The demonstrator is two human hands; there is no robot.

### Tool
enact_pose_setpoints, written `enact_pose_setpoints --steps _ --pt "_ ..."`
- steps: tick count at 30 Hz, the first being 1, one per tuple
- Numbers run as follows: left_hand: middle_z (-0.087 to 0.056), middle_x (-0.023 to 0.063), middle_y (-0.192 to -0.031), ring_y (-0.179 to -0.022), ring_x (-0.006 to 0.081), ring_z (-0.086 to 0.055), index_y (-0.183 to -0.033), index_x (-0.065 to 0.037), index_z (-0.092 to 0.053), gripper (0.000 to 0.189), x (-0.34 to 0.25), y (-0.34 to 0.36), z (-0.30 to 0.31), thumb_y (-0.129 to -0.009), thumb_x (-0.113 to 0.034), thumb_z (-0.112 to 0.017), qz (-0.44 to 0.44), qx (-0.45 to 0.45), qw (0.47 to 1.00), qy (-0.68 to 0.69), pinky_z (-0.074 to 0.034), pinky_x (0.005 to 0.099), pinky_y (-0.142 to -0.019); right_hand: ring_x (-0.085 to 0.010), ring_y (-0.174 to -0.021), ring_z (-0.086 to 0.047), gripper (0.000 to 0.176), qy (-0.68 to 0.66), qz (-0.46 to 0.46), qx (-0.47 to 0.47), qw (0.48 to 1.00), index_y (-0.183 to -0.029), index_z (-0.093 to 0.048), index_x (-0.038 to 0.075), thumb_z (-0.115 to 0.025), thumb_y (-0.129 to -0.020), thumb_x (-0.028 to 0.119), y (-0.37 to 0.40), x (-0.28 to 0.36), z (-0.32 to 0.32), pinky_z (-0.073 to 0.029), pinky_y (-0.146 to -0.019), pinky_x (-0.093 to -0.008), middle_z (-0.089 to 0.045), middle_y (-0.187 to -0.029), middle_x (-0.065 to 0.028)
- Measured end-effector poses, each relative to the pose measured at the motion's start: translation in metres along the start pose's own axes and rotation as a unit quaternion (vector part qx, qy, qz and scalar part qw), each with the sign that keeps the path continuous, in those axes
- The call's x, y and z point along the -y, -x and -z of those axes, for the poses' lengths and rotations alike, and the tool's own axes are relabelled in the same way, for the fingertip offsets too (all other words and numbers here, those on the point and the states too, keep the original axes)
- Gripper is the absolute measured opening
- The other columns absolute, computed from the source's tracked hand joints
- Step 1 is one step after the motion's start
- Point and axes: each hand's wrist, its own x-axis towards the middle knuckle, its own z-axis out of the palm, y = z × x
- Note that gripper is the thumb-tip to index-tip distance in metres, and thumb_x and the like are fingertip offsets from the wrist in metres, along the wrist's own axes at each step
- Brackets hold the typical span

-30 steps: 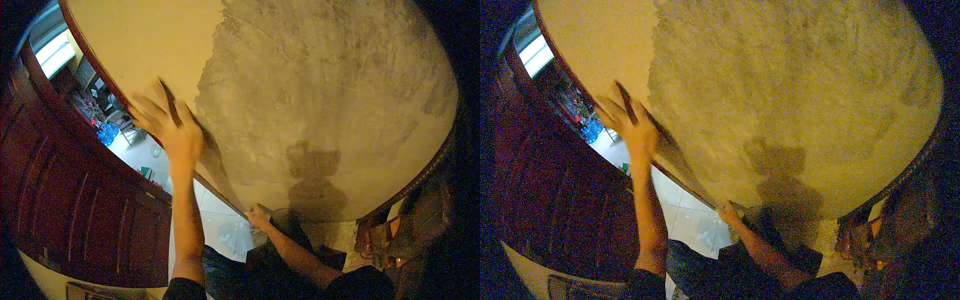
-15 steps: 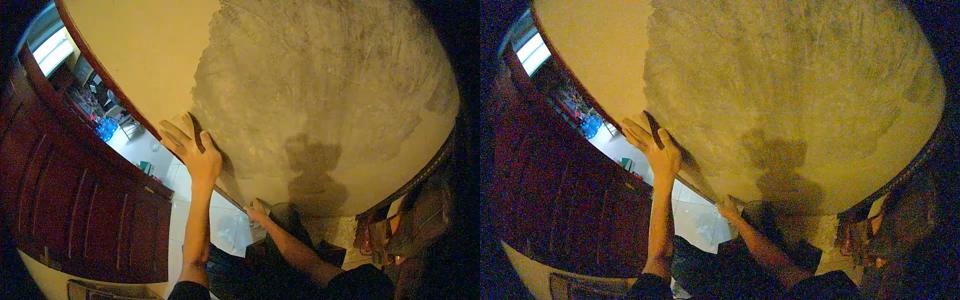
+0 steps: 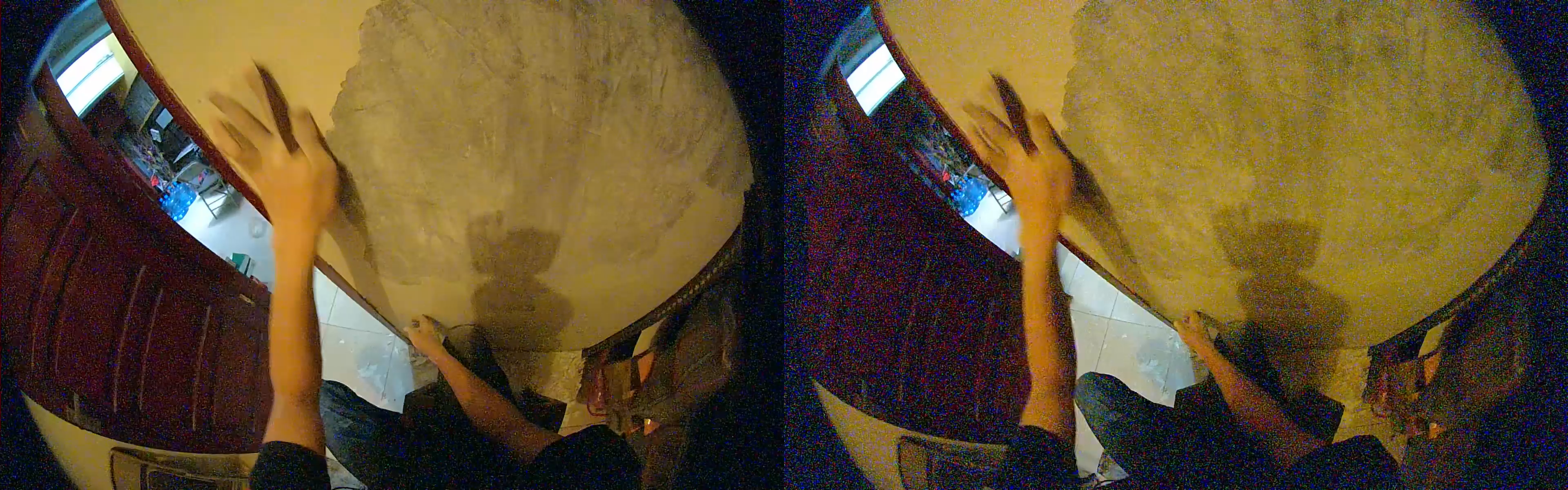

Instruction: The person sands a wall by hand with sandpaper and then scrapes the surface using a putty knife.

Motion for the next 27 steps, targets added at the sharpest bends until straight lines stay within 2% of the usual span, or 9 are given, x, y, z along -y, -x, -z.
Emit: enact_pose_setpoints --steps 5,8,10,13,16,17,23,25,27 --pt "0.000 0.0275 -0.155 -0.140 0.0498 -0.003 -0.150 -0.011 -0.025 0.058 0.004 0.087 0.001 -0.096 -0.023 -0.041 0.077 0.074 0.994 -0.017 -0.003 0.0586 -0.113 -0.0323 -0.096 -0.060 0.038 0.142 -0.015 0.009 0.990 -0.107 -0.057 0.003 -0.071 -0.077 0.023 0.005 0.028 0.015 -0.049 -0.081 -0.0424 -0.063 -0.104 -0.0193" --pt "0.001 0.0281 -0.155 -0.140 0.0503 -0.004 -0.151 -0.012 -0.023 0.058 0.008 0.046 0.000 -0.097 -0.025 -0.040 0.047 0.028 0.998 -0.004 -0.004 0.0607 -0.112 -0.0336 -0.093 -0.060 0.036 0.095 0.009 -0.015 0.995 -0.106 -0.057 0.003 -0.069 -0.078 0.023 -0.011 -0.030 -0.004 -0.049 -0.079 -0.0434 -0.061 -0.104 -0.0193" --pt "0.001 0.0294 -0.155 -0.139 0.0515 -0.006 -0.152 -0.013 -0.020 0.058 0.011 0.005 0.000 -0.098 -0.028 -0.038 0.016 -0.015 1.000 -0.013 -0.006 0.0595 -0.112 -0.0371 -0.095 -0.058 0.040 0.091 0.118 -0.009 0.989 -0.106 -0.056 0.002 -0.070 -0.078 0.026 -0.009 -0.049 -0.015 -0.047 -0.082 -0.0449 -0.059 -0.106 -0.0205" --pt "0.001 0.0306 -0.154 -0.137 0.0528 -0.008 -0.152 -0.014 -0.018 0.058 0.022 -0.044 0.003 -0.099 -0.033 -0.036 -0.030 -0.028 0.996 -0.073 -0.007 0.0573 -0.113 -0.0378 -0.101 -0.054 0.041 0.188 0.156 -0.053 0.968 -0.107 -0.056 0.000 -0.070 -0.078 0.027 0.004 -0.011 -0.002 -0.045 -0.088 -0.0461 -0.058 -0.107 -0.0213" --pt "0.001 0.0314 -0.153 -0.136 0.0540 -0.008 -0.152 -0.014 -0.018 0.058 0.012 -0.035 0.007 -0.100 -0.035 -0.035 0.005 -0.045 0.999 0.020 -0.009 0.0550 -0.114 -0.0382 -0.107 -0.051 0.043 0.160 0.029 -0.043 0.986 -0.108 -0.056 0.000 -0.070 -0.077 0.026 0.011 0.018 0.006 -0.042 -0.092 -0.0473 -0.057 -0.108 -0.0227" --pt "0.001 0.0309 -0.154 -0.137 0.0537 -0.006 -0.152 -0.014 -0.020 0.058 0.029 -0.024 0.000 -0.099 -0.033 -0.036 -0.034 -0.005 0.996 -0.082 -0.009 0.0545 -0.115 -0.0384 -0.108 -0.050 0.043 0.145 -0.003 0.002 0.989 -0.108 -0.057 0.000 -0.070 -0.077 0.027 0.017 0.041 0.017 -0.042 -0.092 -0.0475 -0.056 -0.109 -0.0231" --pt "0.002 0.0284 -0.155 -0.138 0.0533 -0.006 -0.151 -0.016 -0.026 0.058 0.002 0.096 -0.002 -0.096 -0.029 -0.041 0.068 0.081 0.994 -0.017 -0.006 0.0613 -0.112 -0.0389 -0.109 -0.048 0.041 0.172 0.046 -0.024 0.984 -0.107 -0.058 0.001 -0.069 -0.078 0.027 0.012 0.021 0.012 -0.041 -0.092 -0.0475 -0.056 -0.110 -0.0221" --pt "0.002 0.0271 -0.156 -0.139 0.0528 -0.005 -0.151 -0.017 -0.026 0.058 0.000 0.106 0.000 -0.096 -0.031 -0.041 0.111 0.117 0.983 -0.084 -0.002 0.0683 -0.108 -0.0390 -0.111 -0.048 0.040 0.154 0.039 -0.029 0.987 -0.107 -0.058 0.001 -0.068 -0.078 0.027 0.011 0.003 0.004 -0.041 -0.093 -0.0476 -0.056 -0.111 -0.0221" --pt "0.002 0.0267 -0.156 -0.139 0.0525 -0.005 -0.151 -0.017 -0.024 0.059 0.010 0.068 -0.003 -0.097 -0.031 -0.040 0.094 0.060 0.990 -0.086 -0.001 0.0700 -0.106 -0.0392 -0.112 -0.047 0.040 0.138 0.033 -0.037 0.989 -0.107 -0.058 0.002 -0.068 -0.077 0.026 0.003 0.004 0.009 -0.041 -0.094 -0.0477 -0.056 -0.112 -0.0221"
